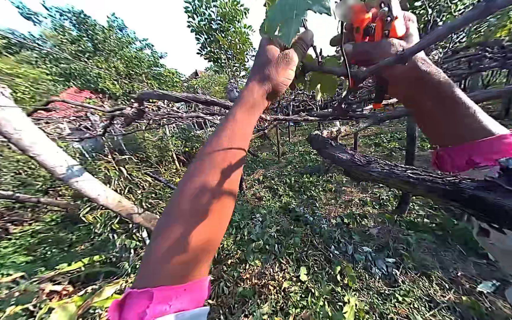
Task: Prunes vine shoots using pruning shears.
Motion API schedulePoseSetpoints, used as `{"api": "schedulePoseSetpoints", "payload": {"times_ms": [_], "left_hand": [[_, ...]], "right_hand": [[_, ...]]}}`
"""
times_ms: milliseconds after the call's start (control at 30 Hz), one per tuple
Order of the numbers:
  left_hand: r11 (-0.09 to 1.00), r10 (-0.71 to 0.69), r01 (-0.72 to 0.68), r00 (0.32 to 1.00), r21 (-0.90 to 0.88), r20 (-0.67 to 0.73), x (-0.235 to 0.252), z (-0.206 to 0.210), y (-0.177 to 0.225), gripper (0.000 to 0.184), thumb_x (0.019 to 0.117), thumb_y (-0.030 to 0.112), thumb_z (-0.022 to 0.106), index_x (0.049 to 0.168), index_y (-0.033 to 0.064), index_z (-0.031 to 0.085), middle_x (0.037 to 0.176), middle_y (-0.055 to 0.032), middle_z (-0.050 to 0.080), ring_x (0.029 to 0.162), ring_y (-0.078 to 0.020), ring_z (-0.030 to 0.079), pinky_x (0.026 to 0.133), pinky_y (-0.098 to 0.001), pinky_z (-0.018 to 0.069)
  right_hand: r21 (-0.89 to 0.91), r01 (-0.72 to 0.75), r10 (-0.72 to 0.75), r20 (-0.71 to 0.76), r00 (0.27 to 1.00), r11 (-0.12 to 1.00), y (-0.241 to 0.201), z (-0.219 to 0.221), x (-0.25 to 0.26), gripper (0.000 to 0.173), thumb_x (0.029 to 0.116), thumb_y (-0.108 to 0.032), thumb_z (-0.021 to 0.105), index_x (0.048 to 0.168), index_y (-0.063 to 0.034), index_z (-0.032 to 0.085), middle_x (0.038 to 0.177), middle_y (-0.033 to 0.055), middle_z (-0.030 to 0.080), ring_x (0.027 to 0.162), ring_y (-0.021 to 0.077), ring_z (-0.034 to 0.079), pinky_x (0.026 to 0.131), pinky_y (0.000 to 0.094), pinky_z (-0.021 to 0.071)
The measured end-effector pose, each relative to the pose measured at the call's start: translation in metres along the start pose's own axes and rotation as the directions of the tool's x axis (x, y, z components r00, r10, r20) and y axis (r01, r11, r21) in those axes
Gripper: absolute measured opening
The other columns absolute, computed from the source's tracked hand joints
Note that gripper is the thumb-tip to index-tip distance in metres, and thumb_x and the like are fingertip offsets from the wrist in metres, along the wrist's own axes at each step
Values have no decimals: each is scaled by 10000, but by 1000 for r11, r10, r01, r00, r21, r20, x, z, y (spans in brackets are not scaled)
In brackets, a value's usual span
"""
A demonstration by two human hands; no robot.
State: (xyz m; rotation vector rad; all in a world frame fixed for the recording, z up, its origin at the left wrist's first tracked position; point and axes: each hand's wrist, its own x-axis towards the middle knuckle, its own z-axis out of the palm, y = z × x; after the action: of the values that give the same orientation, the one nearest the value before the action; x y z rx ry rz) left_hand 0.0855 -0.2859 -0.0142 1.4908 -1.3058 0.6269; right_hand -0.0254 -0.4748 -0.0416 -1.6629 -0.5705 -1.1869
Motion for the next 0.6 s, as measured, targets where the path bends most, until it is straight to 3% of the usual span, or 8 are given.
{"api": "schedulePoseSetpoints", "payload": {"times_ms": [67, 133, 167, 233, 300, 400, 500, 600], "left_hand": [[998, -54, 54, 999, 18, 2, 0, 3, 6, 205, 1011, 265, 657, 1069, 69, 652, 896, 5, 680, 795, -43, 657, 726, -247, 561], [990, -129, 131, 991, 57, -39, -2, 5, 9, 277, 992, 282, 684, 1131, 48, 629, 960, -39, 674, 867, -87, 662, 804, -288, 563], [985, -158, 162, 985, 65, -64, -4, 6, 9, 298, 988, 280, 689, 1147, 37, 624, 980, -60, 665, 878, -108, 659, 805, -306, 565], [981, -173, 180, 980, 71, -99, -4, 8, 8, 243, 974, 249, 700, 1096, 50, 633, 955, -58, 661, 832, -116, 659, 758, -313, 571], [984, -146, 156, 982, 84, -123, 0, 11, 9, 157, 963, 213, 699, 926, 71, 643, 811, -24, 639, 681, -96, 627, 635, -291, 551], [988, -148, 151, 987, 29, -66, 2, 15, 9, 236, 995, 274, 686, 947, 47, 644, 754, -17, 640, 584, -92, 625, 560, -268, 569], [992, -100, 92, 991, -88, -90, -3, 18, 4, 206, 1005, 230, 673, 985, 27, 640, 805, -43, 676, 642, -120, 678, 582, -289, 603], [983, -52, 30, 992, -182, -116, -7, 18, 1, 222, 972, 199, 721, 1041, 6, 635, 886, -80, 695, 726, -172, 727, 623, -342, 651]], "right_hand": [[0, -61, 60, 96, 994, 998, -2, 7, 12, 315, 872, -7, 722, 1159, -94, 626, 957, -17, 713, 833, 89, 705, 762, 273, 623], [14, -32, 28, 215, 976, 999, 11, 6, 24, 258, 865, -26, 727, 1105, -82, 650, 892, -11, 716, 744, 95, 701, 666, 285, 626], [23, -20, 14, 216, 976, 1000, 14, 7, 23, 246, 860, -21, 734, 1085, -82, 656, 889, -15, 722, 749, 89, 702, 676, 279, 624], [17, 36, -38, 160, 986, 999, 12, 10, 15, 302, 837, -12, 753, 1112, -76, 648, 926, -20, 718, 790, 84, 706, 706, 271, 628], [0, 90, -89, 112, 990, 996, 6, 12, 8, 306, 811, -14, 763, 1082, -93, 644, 900, -37, 705, 757, 68, 691, 663, 253, 617], [-20, 115, -112, 128, 985, 993, 0, 0, 9, 334, 795, -13, 753, 1096, -101, 637, 916, -43, 695, 788, 59, 686, 694, 243, 614], [-273, 97, -42, 201, 979, 957, -2, -31, 25, 324, 809, -39, 774, 1108, -94, 661, 919, -49, 693, 752, 25, 674, 670, 226, 607], [-639, 94, 114, 276, 954, 764, -10, -50, 31, 244, 835, -102, 765, 1066, -80, 687, 843, 12, 660, 649, 64, 608, 586, 295, 546]]}}
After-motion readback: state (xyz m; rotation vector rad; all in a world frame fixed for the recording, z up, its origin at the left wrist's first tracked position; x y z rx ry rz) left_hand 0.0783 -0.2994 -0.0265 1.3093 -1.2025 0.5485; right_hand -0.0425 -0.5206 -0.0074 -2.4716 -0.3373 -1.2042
